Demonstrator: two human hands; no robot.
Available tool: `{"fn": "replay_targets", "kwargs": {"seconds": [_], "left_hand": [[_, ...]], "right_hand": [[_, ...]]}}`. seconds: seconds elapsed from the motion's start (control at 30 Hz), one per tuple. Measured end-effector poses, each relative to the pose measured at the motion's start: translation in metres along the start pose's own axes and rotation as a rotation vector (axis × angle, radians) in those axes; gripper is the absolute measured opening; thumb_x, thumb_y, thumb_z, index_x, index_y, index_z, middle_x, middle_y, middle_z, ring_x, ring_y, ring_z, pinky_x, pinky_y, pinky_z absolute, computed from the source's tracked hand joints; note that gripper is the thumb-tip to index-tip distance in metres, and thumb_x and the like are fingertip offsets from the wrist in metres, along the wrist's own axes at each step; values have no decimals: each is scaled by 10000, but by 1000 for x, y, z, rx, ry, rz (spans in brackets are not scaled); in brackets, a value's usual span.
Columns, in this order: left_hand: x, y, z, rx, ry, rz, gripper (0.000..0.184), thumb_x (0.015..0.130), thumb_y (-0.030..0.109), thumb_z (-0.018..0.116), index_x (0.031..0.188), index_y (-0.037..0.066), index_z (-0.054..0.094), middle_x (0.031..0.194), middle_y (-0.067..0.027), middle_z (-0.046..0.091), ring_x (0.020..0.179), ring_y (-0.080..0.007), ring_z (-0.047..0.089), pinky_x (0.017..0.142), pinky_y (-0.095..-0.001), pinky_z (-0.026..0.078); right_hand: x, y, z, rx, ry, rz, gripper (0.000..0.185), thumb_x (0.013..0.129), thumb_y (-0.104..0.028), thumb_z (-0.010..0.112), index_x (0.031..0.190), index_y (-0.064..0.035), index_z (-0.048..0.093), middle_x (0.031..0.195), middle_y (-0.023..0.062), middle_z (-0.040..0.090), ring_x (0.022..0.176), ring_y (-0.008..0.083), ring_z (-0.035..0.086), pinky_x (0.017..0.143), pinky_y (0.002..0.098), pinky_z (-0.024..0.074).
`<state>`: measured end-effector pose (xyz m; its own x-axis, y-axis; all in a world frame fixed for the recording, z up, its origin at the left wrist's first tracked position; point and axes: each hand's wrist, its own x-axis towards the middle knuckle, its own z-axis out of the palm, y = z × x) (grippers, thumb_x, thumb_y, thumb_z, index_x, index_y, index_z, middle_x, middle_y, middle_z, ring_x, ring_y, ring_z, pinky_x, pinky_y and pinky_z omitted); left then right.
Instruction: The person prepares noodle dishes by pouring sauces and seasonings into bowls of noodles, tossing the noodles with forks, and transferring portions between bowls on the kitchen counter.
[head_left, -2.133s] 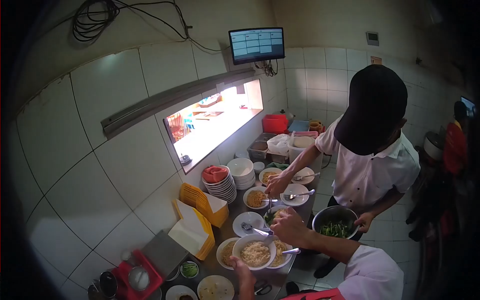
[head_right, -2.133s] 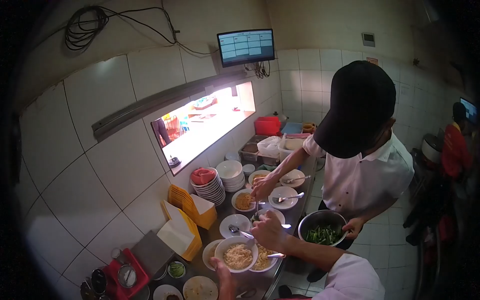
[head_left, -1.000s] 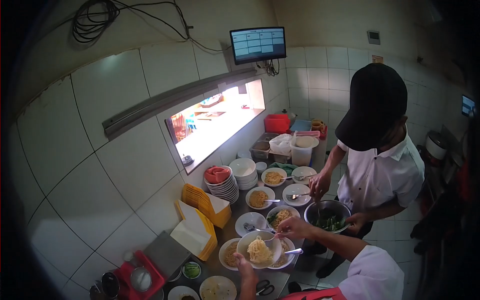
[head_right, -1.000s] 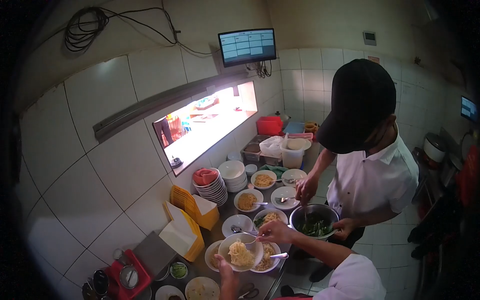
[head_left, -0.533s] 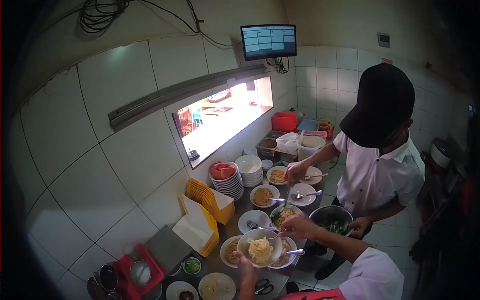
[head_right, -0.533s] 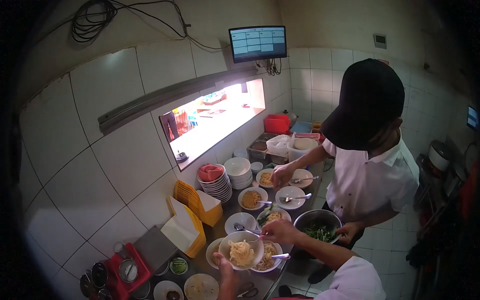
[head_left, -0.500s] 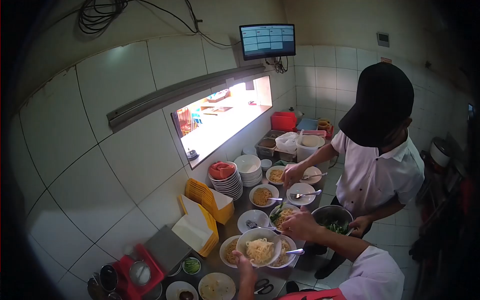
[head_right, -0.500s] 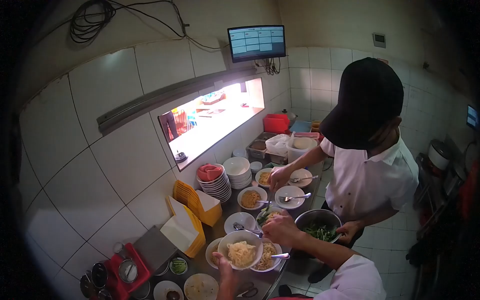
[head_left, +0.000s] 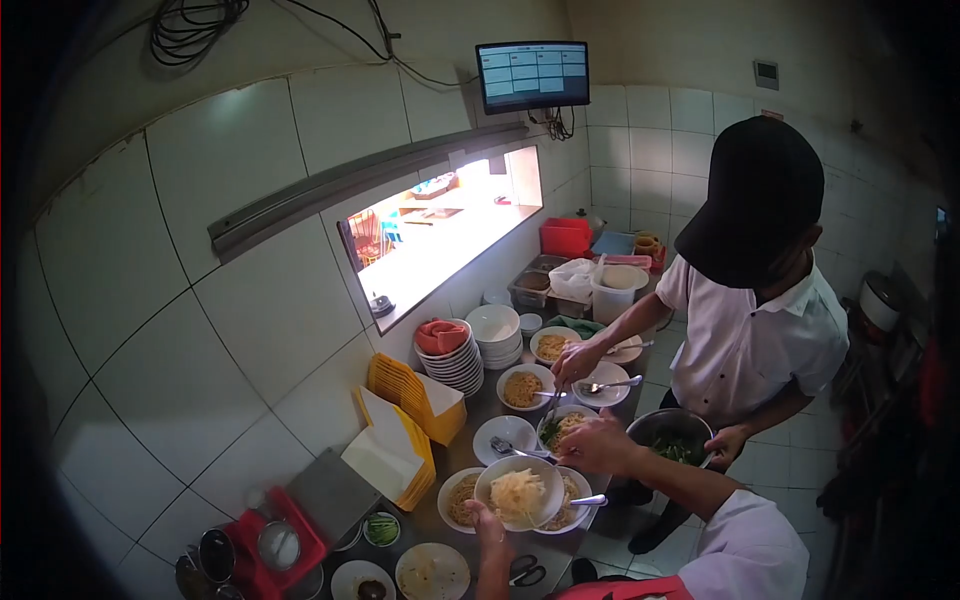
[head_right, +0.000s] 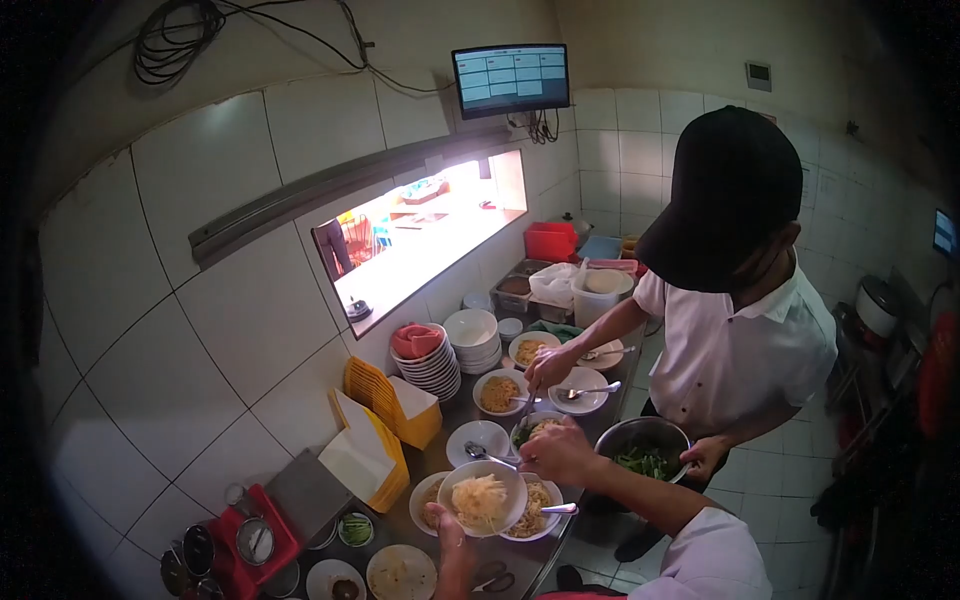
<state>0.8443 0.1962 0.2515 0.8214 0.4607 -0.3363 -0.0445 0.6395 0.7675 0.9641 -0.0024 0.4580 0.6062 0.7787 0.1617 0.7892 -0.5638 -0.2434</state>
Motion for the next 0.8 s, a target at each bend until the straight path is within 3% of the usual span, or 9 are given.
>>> {"fn": "replay_targets", "kwargs": {"seconds": [0.03,0.13,0.27,0.33,0.47,0.63,0.67,0.7,0.8], "left_hand": [[2,1,0,-36,-99,25,759,979,630,227,1424,23,331,1396,-160,448,1218,-289,524,1021,-423,439],[-3,1,4,-106,-44,-16,724,989,607,226,1423,36,323,1385,-168,456,1208,-300,534,1007,-446,453],[-16,13,14,-109,-3,-82,686,1000,582,221,1431,54,304,1375,-177,463,1204,-308,539,995,-462,466],[-26,25,27,-111,-34,-17,658,1007,566,220,1429,70,304,1366,-160,482,1204,-312,542,994,-469,469],[-16,39,30,-169,-73,-106,724,980,621,194,1427,72,348,1378,-126,503,1228,-297,533,1028,-466,449],[6,81,64,-333,-225,-112,783,955,675,176,1438,89,368,1436,-116,453,1328,-297,429,1119,-489,335],[4,88,72,-309,-145,-114,794,949,683,167,1439,92,368,1434,-119,451,1324,-297,430,1118,-506,330],[6,95,79,-268,-68,-172,793,946,688,170,1421,91,386,1413,-117,473,1306,-291,451,1086,-508,372],[10,89,79,-233,-33,-100,784,940,692,190,1393,91,411,1386,-114,500,1252,-292,508,1027,-504,436]], "right_hand": [[-1,-3,-3,-303,29,-24,165,792,-310,671,788,-147,701,801,53,677,902,223,656,838,466,392],[-6,-22,-29,-333,12,-9,132,803,-324,654,824,-214,723,853,0,688,916,184,650,875,458,373],[-11,-6,37,-387,-75,-64,122,809,-316,654,817,-213,718,857,-5,679,943,186,641,875,455,377],[-12,-10,39,-256,-7,-31,111,801,-277,650,818,-184,709,855,3,670,922,199,641,879,448,384],[-16,-36,-21,-423,225,-40,120,768,-178,629,863,-123,675,861,40,652,897,214,660,820,374,439],[-10,-32,-4,-68,213,-1,92,857,-147,614,883,-66,651,811,95,637,738,235,666,613,365,495],[-17,-42,6,284,207,52,83,875,-116,613,900,-40,638,784,103,636,676,220,648,587,349,489],[-22,-50,18,624,206,129,75,894,-84,612,917,-14,626,756,111,635,614,205,631,562,334,482],[-35,-72,46,696,273,129,74,884,-28,623,944,12,609,710,122,623,561,165,592,537,291,456]]}}
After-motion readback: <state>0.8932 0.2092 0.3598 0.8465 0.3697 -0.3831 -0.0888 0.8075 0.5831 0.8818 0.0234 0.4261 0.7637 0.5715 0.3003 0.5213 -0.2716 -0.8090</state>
